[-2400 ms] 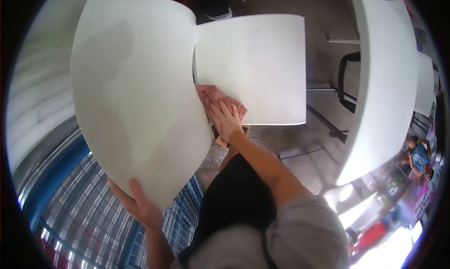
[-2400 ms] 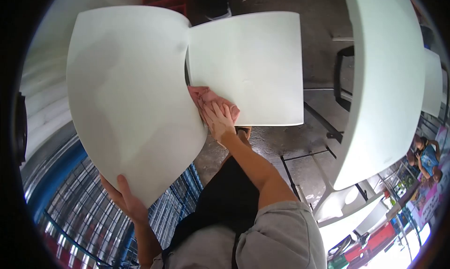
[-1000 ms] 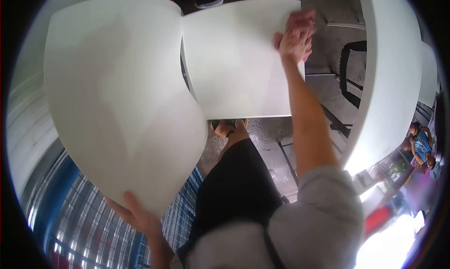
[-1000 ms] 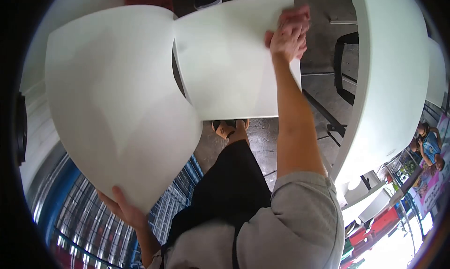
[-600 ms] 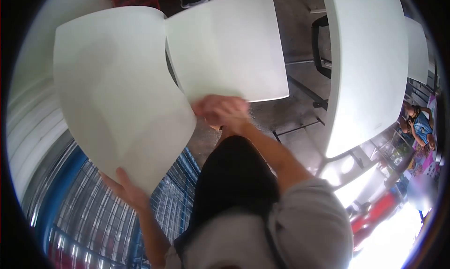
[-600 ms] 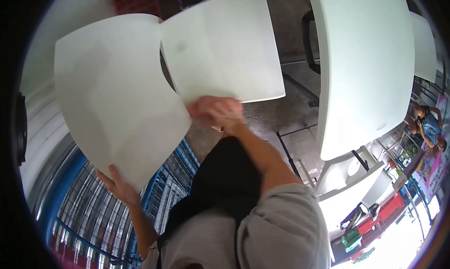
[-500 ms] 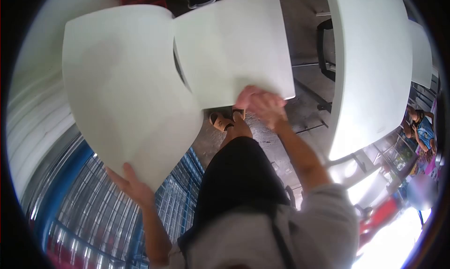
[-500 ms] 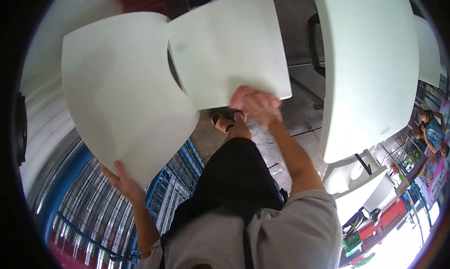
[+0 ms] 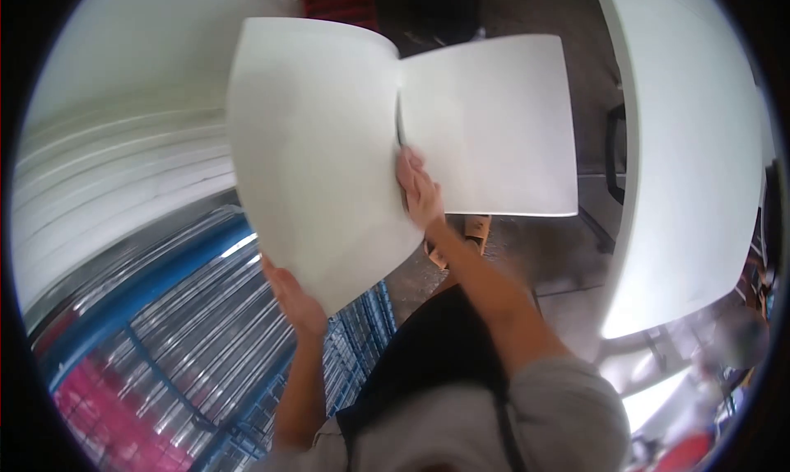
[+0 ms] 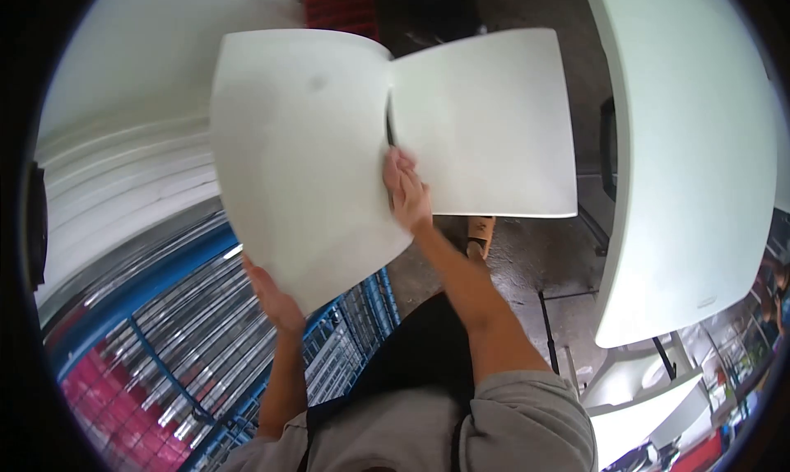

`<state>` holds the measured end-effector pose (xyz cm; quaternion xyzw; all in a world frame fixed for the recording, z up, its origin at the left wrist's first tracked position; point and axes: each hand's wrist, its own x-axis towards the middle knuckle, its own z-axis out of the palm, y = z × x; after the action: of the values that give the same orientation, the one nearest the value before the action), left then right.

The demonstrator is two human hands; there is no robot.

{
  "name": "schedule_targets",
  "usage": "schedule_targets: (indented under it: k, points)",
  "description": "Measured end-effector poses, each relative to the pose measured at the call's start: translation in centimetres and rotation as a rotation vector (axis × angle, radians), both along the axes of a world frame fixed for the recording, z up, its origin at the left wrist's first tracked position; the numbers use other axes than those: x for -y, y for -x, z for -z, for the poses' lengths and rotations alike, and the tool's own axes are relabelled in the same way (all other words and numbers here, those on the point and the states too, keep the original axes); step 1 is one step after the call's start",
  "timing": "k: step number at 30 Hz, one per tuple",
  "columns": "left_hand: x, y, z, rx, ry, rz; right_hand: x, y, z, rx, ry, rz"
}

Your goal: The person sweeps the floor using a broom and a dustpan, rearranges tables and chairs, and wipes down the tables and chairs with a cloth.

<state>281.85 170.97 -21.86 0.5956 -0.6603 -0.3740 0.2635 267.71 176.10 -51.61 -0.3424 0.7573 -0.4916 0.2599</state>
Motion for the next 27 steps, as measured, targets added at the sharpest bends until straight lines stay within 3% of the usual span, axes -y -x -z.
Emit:
schedule_targets:
  k: [1, 3, 4, 5, 8, 10, 11, 13, 15, 17, 19, 21, 22, 23, 24, 25, 27]
  points:
    - [0.2, 0.0, 0.0, -0.038, 0.000, 0.018, -0.9, -0.5, -6.1, -0.039, 0.065, 0.025]
    - [0.4, 0.0, -0.2, -0.079, 0.007, 0.027, -4.7, -2.6, -10.6, 0.094, 0.012, -0.231]
    - [0.3, 0.0, -0.4, -0.072, 0.016, 0.065, -5.6, -2.9, -14.7, 0.094, 0.017, -0.242]
    - [0.2, -0.1, -0.6, -0.066, 0.025, 0.103, -5.9, -2.7, -20.0, 0.035, 0.212, -0.375]
    - [-0.8, -3.0, 1.2, -0.189, -0.134, 0.016, 1.6, -5.6, -20.2, -0.015, 0.579, -0.625]
    - [0.4, -0.6, -1.3, -0.091, -0.021, 0.093, 13.5, 1.0, -25.3, -0.345, 0.613, -0.442]
    - [0.6, 0.3, -2.2, 0.018, 0.076, 0.170, 16.2, 2.4, -25.5, -0.330, 0.536, -0.316]
    - [0.3, 0.0, -2.4, -0.028, 0.011, 0.147, 15.3, 3.0, -27.7, -0.353, 0.476, -0.276]
    - [0.1, -1.2, -1.3, -0.073, -0.100, 0.062, 8.9, 0.3, -27.2, -0.292, 0.411, -0.400]
    - [-0.2, -4.8, 1.6, 0.073, 0.071, 0.187, 2.5, -2.3, -25.9, -0.223, 0.389, -0.581]
    - [-0.5, -4.1, 1.1, 0.062, -0.029, 0.302, 3.9, -2.6, -24.6, -0.229, 0.400, -0.636]
    - [0.2, 0.0, -2.7, 0.032, 0.069, 0.142, 12.8, 0.2, -23.5, -0.314, 0.369, -0.373]
    - [0.2, 0.1, -3.0, -0.030, -0.008, 0.078, 18.6, 0.8, -21.2, -0.332, 0.613, 0.065]
    - [0.1, 0.1, -2.8, 0.036, 0.008, 0.050, 24.1, 3.9, -18.6, -0.515, 0.524, 0.217]
    - [-0.1, 0.1, -2.4, 0.101, 0.019, 0.029, 26.0, 8.0, -20.4, -0.270, 0.511, 0.266]
    - [-0.3, 0.0, -2.1, 0.066, 0.002, 0.001, 27.3, 10.4, -18.4, -0.255, 0.428, 0.320]
    - [-0.4, 1.2, -2.4, 0.018, -0.046, -0.045, 26.8, 11.7, -10.3, -0.624, 0.158, 0.348]
